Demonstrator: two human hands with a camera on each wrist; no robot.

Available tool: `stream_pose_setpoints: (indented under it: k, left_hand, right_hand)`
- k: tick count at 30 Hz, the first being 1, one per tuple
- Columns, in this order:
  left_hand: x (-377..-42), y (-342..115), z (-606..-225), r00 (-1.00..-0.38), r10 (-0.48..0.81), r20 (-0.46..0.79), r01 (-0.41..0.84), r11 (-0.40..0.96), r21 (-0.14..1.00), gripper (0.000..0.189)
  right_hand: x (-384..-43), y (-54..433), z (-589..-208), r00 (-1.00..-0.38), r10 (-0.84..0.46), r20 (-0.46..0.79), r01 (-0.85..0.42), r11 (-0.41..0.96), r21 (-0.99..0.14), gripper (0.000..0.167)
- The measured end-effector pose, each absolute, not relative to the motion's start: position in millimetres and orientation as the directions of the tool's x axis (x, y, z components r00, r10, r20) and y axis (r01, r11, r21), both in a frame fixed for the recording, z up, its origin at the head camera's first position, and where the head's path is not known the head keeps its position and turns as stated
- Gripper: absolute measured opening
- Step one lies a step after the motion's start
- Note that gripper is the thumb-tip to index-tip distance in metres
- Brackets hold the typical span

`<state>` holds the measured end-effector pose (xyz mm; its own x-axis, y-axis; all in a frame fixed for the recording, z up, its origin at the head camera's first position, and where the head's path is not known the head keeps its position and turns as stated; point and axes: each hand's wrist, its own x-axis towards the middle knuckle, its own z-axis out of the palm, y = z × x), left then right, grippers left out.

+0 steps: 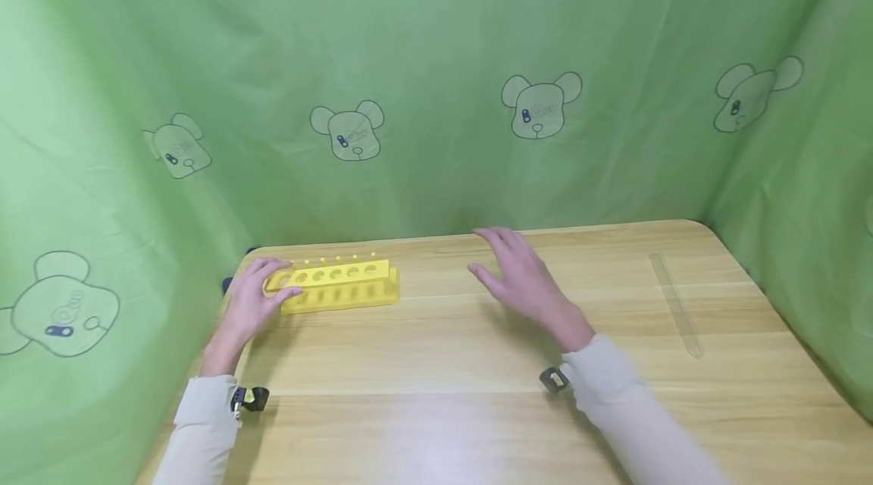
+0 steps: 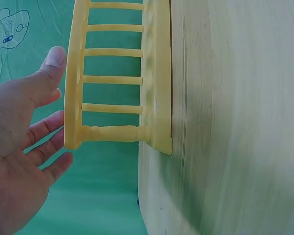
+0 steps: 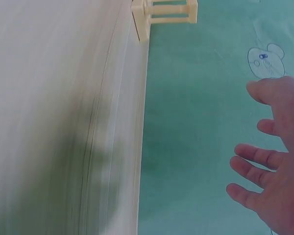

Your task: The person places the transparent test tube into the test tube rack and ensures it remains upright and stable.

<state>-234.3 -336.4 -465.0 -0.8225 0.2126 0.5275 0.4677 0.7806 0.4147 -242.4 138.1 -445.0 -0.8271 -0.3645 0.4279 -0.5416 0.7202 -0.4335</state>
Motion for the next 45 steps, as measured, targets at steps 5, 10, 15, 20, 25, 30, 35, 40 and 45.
stream_pose_setpoints:
  k: [5, 10, 15, 20, 25, 30, 35, 40, 45]
  left_hand:
    - [-234, -336, -465, -0.828, 0.205, 0.521, 0.460, 0.779, 0.425, 0.050]
    - [-233, -337, -465, -0.836, 0.196, 0.512, 0.445, 0.789, 0.424, 0.050]
    - [-233, -337, -465, -0.844, 0.191, 0.502, 0.432, 0.795, 0.425, 0.051]
    - [-234, -337, -466, -0.843, 0.193, 0.502, 0.434, 0.796, 0.423, 0.051]
    - [-235, -337, -466, -0.856, 0.188, 0.481, 0.418, 0.799, 0.432, 0.051]
    - [-235, -336, -467, -0.855, 0.190, 0.483, 0.425, 0.791, 0.441, 0.050]
    - [-235, -335, -466, -0.851, 0.195, 0.488, 0.431, 0.789, 0.437, 0.049]
    - [-235, -336, -466, -0.855, 0.191, 0.483, 0.424, 0.793, 0.437, 0.049]
    - [-236, -337, -467, -0.860, 0.188, 0.475, 0.418, 0.794, 0.442, 0.048]
  right_hand:
    - [-243, 122, -445, -0.811, -0.382, 0.443, -0.566, 0.703, -0.430, 0.064]
    - [-244, 106, -446, -0.799, -0.404, 0.445, -0.586, 0.689, -0.426, 0.062]
    - [-246, 92, -446, -0.790, -0.422, 0.444, -0.601, 0.675, -0.428, 0.062]
    - [-249, 78, -447, -0.781, -0.435, 0.448, -0.614, 0.670, -0.418, 0.061]
    - [-250, 62, -446, -0.778, -0.449, 0.440, -0.620, 0.662, -0.420, 0.059]
    - [-251, 49, -448, -0.771, -0.457, 0.444, -0.629, 0.655, -0.418, 0.059]
    - [-252, 39, -451, -0.755, -0.464, 0.464, -0.648, 0.639, -0.415, 0.057]
    - [-254, 27, -453, -0.742, -0.482, 0.466, -0.664, 0.624, -0.413, 0.056]
    - [-253, 15, -453, -0.749, -0.489, 0.447, -0.660, 0.610, -0.438, 0.055]
